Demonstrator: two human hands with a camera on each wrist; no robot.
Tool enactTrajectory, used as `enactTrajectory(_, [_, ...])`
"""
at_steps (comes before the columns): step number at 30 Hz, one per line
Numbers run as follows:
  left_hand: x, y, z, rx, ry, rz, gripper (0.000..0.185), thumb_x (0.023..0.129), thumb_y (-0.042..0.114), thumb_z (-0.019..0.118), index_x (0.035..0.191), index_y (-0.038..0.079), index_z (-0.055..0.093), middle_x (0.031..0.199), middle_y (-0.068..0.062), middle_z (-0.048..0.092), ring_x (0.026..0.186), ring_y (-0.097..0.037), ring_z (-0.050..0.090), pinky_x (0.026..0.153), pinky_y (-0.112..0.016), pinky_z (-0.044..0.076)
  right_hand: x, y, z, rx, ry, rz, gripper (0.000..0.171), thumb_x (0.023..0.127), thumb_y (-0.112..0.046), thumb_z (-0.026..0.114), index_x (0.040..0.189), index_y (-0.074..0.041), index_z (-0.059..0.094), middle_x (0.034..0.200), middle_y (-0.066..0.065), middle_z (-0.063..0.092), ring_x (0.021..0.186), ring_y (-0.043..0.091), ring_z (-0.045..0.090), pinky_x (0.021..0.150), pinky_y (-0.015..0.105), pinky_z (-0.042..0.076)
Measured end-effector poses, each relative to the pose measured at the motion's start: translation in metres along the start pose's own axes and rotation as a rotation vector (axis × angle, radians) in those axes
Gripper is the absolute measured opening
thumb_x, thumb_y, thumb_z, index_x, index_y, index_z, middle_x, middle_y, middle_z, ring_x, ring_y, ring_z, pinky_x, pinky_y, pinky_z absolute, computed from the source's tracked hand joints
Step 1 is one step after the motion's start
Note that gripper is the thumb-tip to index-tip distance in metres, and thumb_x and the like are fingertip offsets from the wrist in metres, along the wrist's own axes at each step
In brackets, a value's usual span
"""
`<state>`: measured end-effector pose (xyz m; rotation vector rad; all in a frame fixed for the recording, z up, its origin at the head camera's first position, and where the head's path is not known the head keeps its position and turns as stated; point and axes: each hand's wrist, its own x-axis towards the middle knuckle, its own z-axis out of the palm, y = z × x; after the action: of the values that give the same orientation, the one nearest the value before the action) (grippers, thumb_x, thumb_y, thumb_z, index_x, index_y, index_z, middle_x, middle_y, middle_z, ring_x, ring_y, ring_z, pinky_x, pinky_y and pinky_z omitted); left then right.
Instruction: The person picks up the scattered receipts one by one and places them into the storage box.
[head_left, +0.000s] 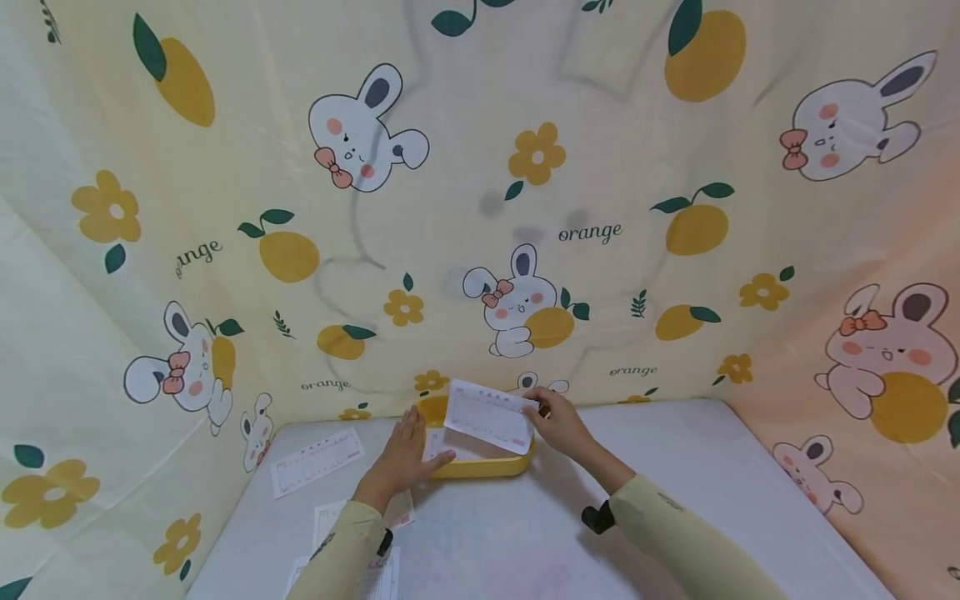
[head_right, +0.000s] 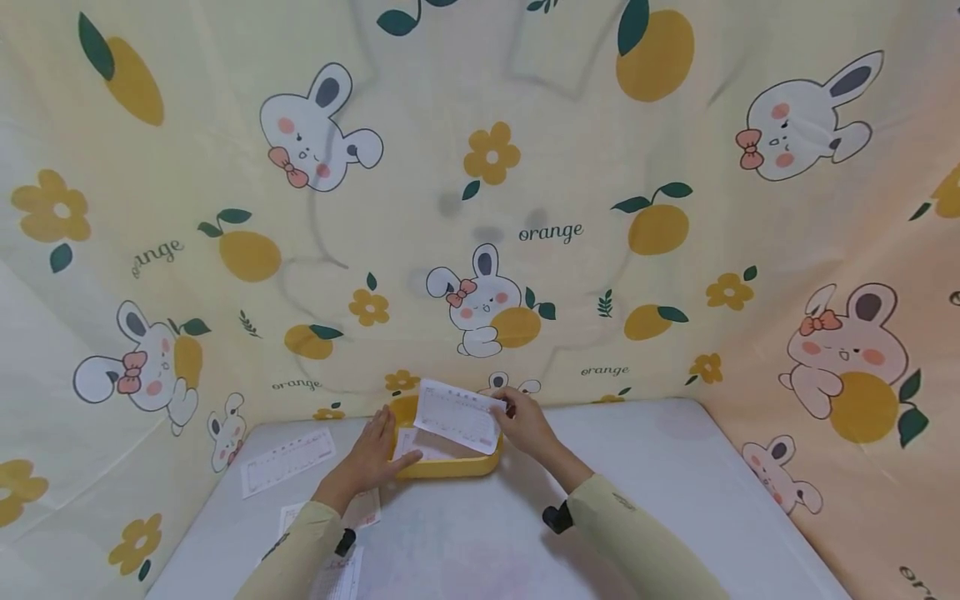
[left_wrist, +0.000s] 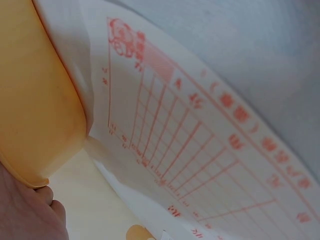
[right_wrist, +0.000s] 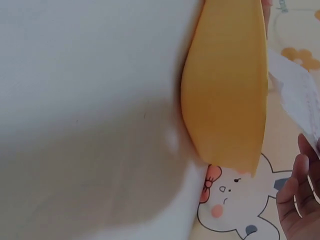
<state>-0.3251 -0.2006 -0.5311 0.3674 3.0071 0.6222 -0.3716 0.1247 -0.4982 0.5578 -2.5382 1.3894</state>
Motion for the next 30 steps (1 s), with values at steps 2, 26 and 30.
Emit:
enactTrajectory(2, [0.0,0.0,0.0,0.005,0.001,0.002,0.116,0.101,0.076,0.052,0.167,-0.01,0.011,0.178,-0.025,-0.001,0.166,-0.039,0.001,0.134,-0.052,0.006,0.002,0.0,0.003,0.005,-0.01,0.007,0.013,0.102,-0.006,0.073,0.115,-0.007,0.073,0.103,0.005,0.073,0.082,0.016,0.061,0.065,0.025,0.051])
enactTrajectory(26, [0.0,0.003,-0.001,0.011,0.008,-0.014,0.114,0.101,0.074,0.054,0.167,-0.01,0.012,0.178,-0.025,0.002,0.166,-0.04,0.001,0.134,-0.053,0.006,0.007,-0.002,0.02,-0.063,-0.165,0.064,0.007,0.103,-0.01,0.073,0.109,-0.014,0.072,0.098,-0.002,0.066,0.085,0.017,0.057,0.07,0.027,0.052])
enactTrajectory(30, [-0.001,0.003,-0.001,0.013,0.004,-0.02,0.112,0.102,0.071,0.056,0.167,-0.009,0.013,0.178,-0.024,0.002,0.166,-0.039,0.001,0.134,-0.053,0.007,0.008,0.001,0.024,-0.07,-0.183,0.058,0.007,0.104,-0.01,0.072,0.11,-0.013,0.072,0.099,-0.001,0.067,0.086,0.018,0.057,0.07,0.028,0.052])
